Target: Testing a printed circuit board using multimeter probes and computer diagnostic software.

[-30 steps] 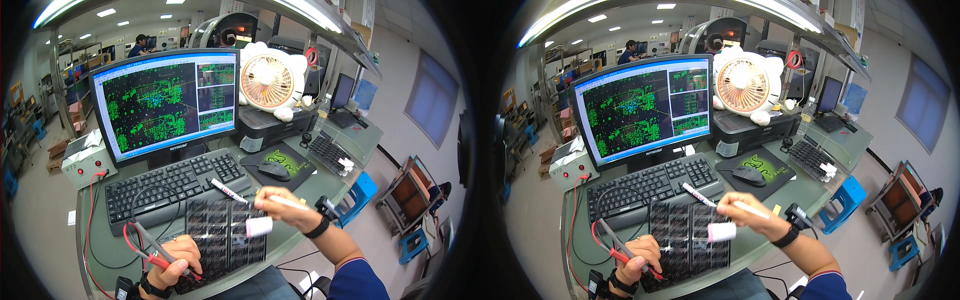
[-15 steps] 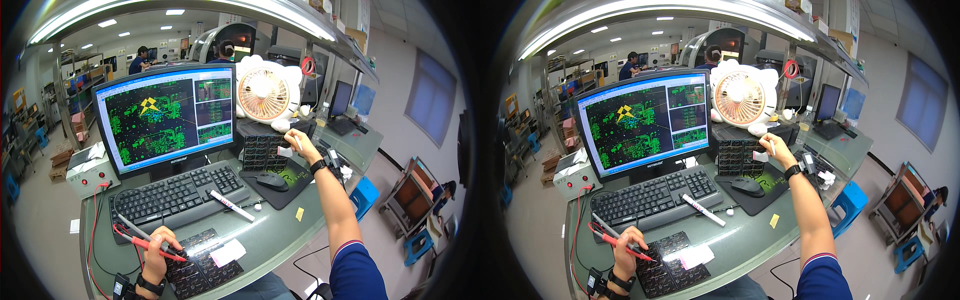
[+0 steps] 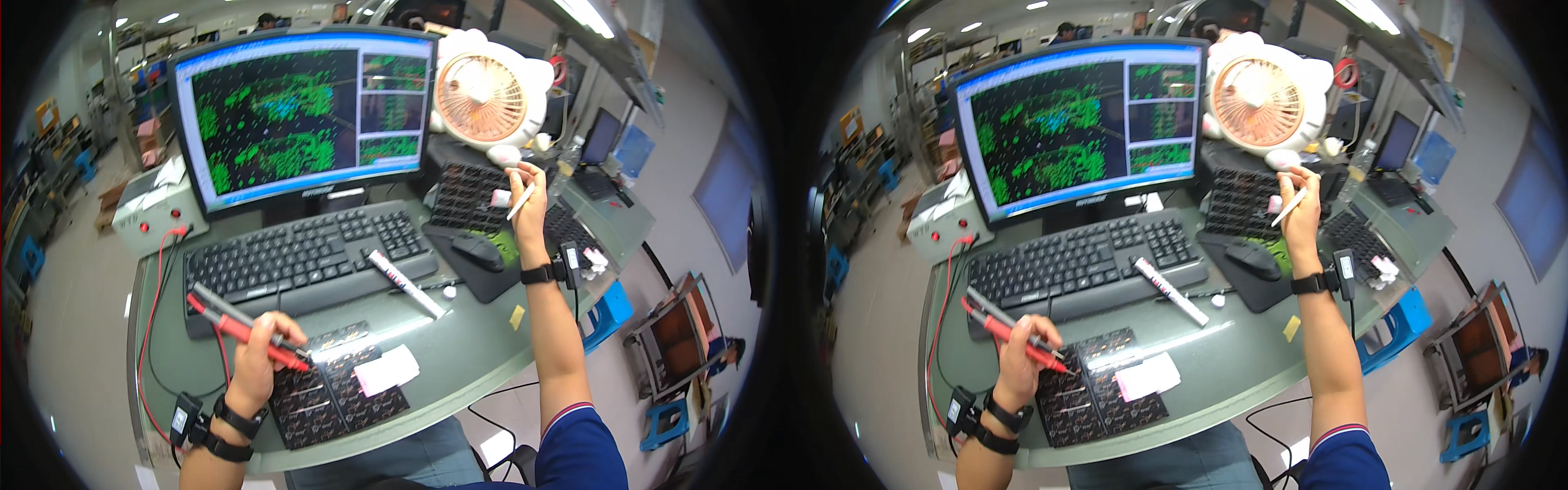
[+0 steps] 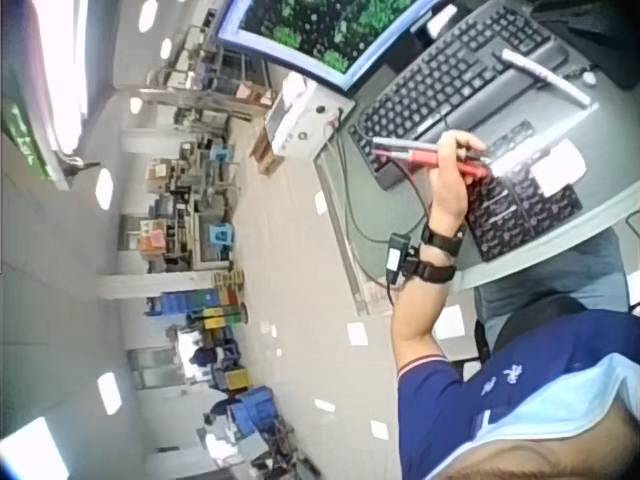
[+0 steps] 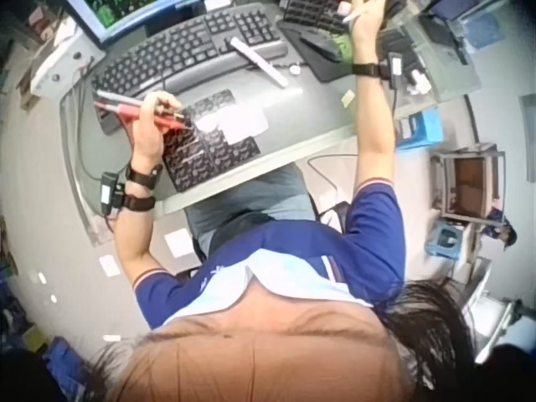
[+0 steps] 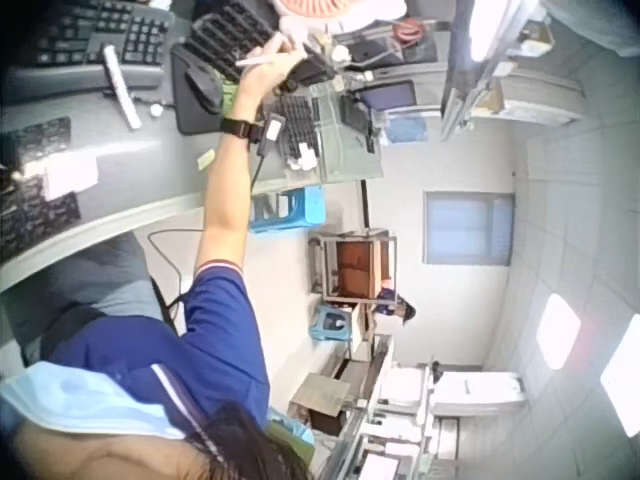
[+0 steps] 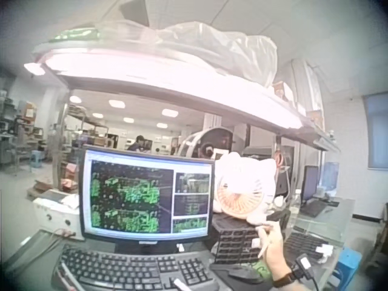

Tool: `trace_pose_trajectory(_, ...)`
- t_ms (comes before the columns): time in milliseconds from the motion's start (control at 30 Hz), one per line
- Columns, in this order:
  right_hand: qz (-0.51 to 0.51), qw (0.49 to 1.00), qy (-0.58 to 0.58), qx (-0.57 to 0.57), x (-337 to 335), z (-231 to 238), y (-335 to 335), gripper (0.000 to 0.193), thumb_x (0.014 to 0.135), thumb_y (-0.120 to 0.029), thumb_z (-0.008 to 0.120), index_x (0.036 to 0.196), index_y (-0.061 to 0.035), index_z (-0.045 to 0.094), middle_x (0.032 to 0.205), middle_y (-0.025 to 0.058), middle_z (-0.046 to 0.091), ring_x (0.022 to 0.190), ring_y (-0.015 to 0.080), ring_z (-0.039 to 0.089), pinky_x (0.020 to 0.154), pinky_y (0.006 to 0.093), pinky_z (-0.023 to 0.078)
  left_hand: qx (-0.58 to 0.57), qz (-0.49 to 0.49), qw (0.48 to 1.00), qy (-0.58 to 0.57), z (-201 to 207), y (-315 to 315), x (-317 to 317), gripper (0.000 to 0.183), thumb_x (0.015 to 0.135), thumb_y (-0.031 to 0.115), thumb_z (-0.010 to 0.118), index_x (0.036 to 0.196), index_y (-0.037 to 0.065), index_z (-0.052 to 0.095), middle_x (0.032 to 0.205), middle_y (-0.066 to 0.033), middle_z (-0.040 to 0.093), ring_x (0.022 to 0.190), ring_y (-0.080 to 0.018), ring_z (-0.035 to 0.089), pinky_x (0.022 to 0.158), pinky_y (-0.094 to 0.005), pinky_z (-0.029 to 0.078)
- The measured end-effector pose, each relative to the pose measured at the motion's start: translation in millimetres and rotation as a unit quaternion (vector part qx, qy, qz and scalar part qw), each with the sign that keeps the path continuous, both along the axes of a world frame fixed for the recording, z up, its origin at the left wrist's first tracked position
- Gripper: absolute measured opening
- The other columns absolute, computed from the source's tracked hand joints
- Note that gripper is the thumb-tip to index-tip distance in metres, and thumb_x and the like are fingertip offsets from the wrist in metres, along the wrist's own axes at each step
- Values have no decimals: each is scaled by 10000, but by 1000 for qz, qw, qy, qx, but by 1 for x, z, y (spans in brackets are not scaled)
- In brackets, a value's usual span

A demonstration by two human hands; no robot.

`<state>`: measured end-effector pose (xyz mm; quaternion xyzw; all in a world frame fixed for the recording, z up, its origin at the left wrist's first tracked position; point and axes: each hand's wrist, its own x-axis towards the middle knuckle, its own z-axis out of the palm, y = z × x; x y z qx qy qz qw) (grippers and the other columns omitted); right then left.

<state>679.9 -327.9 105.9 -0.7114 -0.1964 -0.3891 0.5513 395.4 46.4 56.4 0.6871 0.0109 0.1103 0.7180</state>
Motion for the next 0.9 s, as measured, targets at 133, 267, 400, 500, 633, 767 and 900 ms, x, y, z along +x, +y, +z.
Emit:
trace_pose_trajectory(133, 167, 983, 6, -71, -62, -15, 81, 155, 970, -72, 607, 1118, -32, 584, 950, 66, 658, 708, 109, 612, 609, 232, 491, -82, -87, 992, 28, 0, -2, 9, 339, 992, 340, 516, 940, 23, 625, 781, -46, 596, 620, -86, 536, 550, -218, 444)
trace_pose_trajectory(267, 270, 929, 3, -252, -107, -30, 115, 85, 917, -51, 651, 994, -22, 630, 768, 93, 645, 681, 185, 649, 621, 299, 511, -50, -142, 985, 90, 8, 1, -2, 222, 956, 218, 618, 1020, 6, 637, 868, -70, 644, 703, -101, 604, 639, -230, 503)
trace_pose_trajectory(400, 267, 899, -53, -344, -119, -42, 111, 87, 871, -86, 697, 923, -44, 641, 706, 106, 632, 612, 266, 636, 576, 346, 502, -30, -216, 964, 155, 9, -1, 1, 220, 921, 156, 669, 1071, 2, 624, 974, -78, 660, 764, -94, 619, 670, -230, 515)
trace_pose_trajectory(500, 248, 903, -24, -349, -116, -44, 106, 99, 858, -98, 709, 908, -52, 637, 717, 102, 643, 629, 273, 643, 573, 358, 499, -17, -242, 956, 164, 7, -3, 1, 222, 907, 128, 684, 1078, 5, 612, 991, -72, 659, 779, -92, 627, 670, -227, 520)
trace_pose_trajectory(633, 185, 921, -36, -340, -111, -45, 107, 114, 843, -99, 723, 911, -63, 638, 712, 97, 623, 632, 264, 625, 566, 356, 483, -9, -240, 957, 164, 2, -6, 0, 221, 906, 168, 674, 1076, 38, 620, 907, -6, 625, 749, -47, 566, 666, -209, 467)
trace_pose_trajectory(767, 146, 917, -33, -370, -115, -41, 111, 193, 799, -102, 757, 948, -80, 637, 820, 78, 643, 722, 254, 615, 635, 358, 496, 25, -253, 957, 141, -1, -6, 2, 219, 902, 161, 673, 1075, 44, 604, 928, -2, 615, 799, -55, 568, 720, -226, 470)
trace_pose_trajectory(900, 258, 888, 30, -380, -110, -45, 105, 229, 789, -103, 772, 973, -78, 637, 879, 69, 659, 863, 266, 615, 736, 377, 501, 27, -270, 951, 150, 0, -8, 3, 216, 905, 162, 666, 1075, 52, 594, 946, 1, 608, 836, -62, 571, 757, -235, 468)
